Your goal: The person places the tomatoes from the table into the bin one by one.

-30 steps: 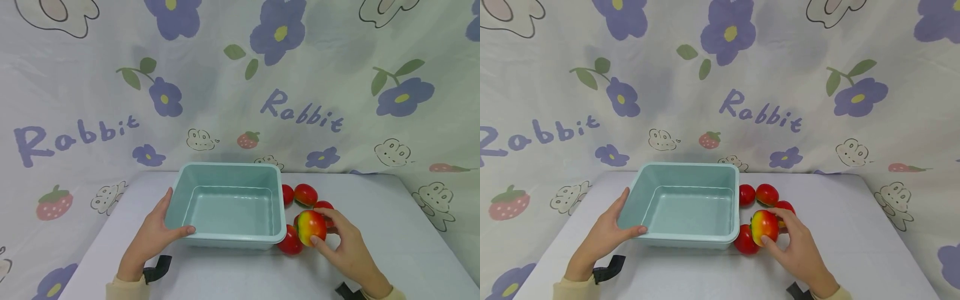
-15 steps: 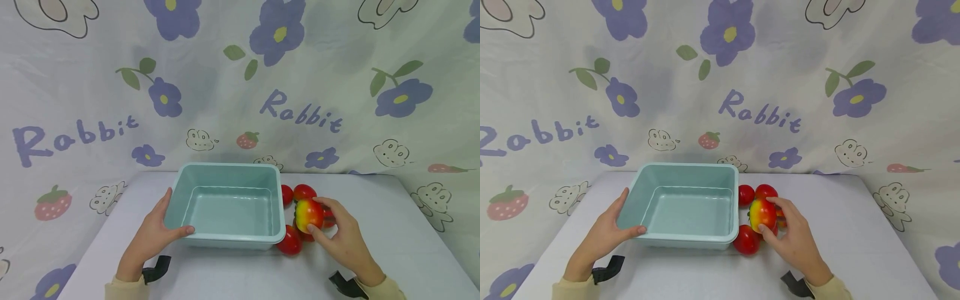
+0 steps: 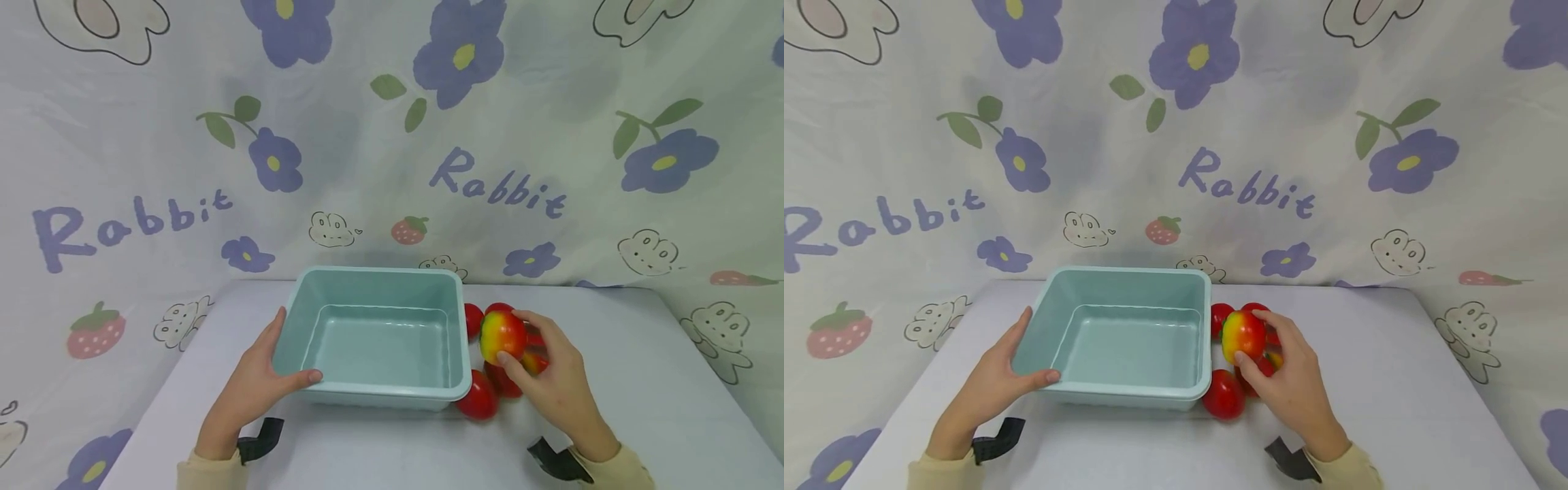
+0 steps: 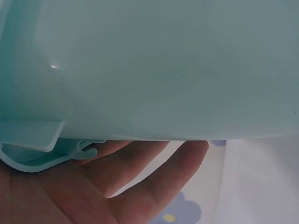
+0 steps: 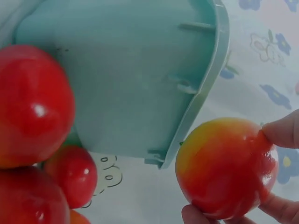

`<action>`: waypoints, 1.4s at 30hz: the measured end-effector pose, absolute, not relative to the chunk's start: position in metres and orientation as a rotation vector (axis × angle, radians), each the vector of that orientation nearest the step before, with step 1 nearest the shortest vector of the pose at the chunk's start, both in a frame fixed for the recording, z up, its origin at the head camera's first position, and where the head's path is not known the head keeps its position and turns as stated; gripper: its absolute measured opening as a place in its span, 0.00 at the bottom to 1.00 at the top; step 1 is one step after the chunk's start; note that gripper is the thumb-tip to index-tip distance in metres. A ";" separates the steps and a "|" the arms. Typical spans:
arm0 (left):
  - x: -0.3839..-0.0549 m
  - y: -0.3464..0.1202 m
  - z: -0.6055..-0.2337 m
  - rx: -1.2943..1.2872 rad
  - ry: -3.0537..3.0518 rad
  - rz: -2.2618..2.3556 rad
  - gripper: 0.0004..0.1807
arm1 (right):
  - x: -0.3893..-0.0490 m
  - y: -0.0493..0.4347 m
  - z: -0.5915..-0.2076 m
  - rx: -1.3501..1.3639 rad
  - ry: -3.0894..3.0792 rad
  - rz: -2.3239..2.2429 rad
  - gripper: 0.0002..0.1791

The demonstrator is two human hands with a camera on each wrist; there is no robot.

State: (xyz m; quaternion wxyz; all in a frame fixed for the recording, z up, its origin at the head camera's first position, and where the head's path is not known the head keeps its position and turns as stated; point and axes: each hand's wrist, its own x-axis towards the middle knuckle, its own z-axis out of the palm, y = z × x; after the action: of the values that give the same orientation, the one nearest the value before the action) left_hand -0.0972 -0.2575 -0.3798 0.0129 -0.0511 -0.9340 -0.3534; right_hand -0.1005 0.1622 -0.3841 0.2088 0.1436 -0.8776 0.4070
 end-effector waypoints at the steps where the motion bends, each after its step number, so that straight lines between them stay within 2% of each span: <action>1: -0.097 -0.257 -0.379 -0.163 -2.909 -1.102 0.64 | -0.101 0.161 -0.383 0.398 -2.432 1.135 0.36; 10: -0.099 -0.255 -0.380 -0.155 -2.913 -1.102 0.65 | -0.108 0.151 -0.378 0.440 -2.329 1.161 0.39; 19: -0.097 -0.255 -0.376 -0.142 -2.922 -1.104 0.65 | -0.111 0.137 -0.373 0.470 -2.293 1.260 0.38; 32: -0.097 -0.255 -0.377 -0.155 -2.915 -1.083 0.64 | -0.096 0.105 -0.337 0.504 -2.268 1.289 0.36; 42: -0.097 -0.256 -0.377 -0.149 -2.920 -1.090 0.64 | -0.116 0.103 -0.371 0.557 -2.269 1.293 0.40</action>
State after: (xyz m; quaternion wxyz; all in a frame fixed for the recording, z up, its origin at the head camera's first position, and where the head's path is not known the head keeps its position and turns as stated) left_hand -0.0968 -0.2556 -0.3773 0.0105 -0.0478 -0.9357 -0.3492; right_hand -0.1159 0.1027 -0.3715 0.2337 0.2027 -0.8263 0.4707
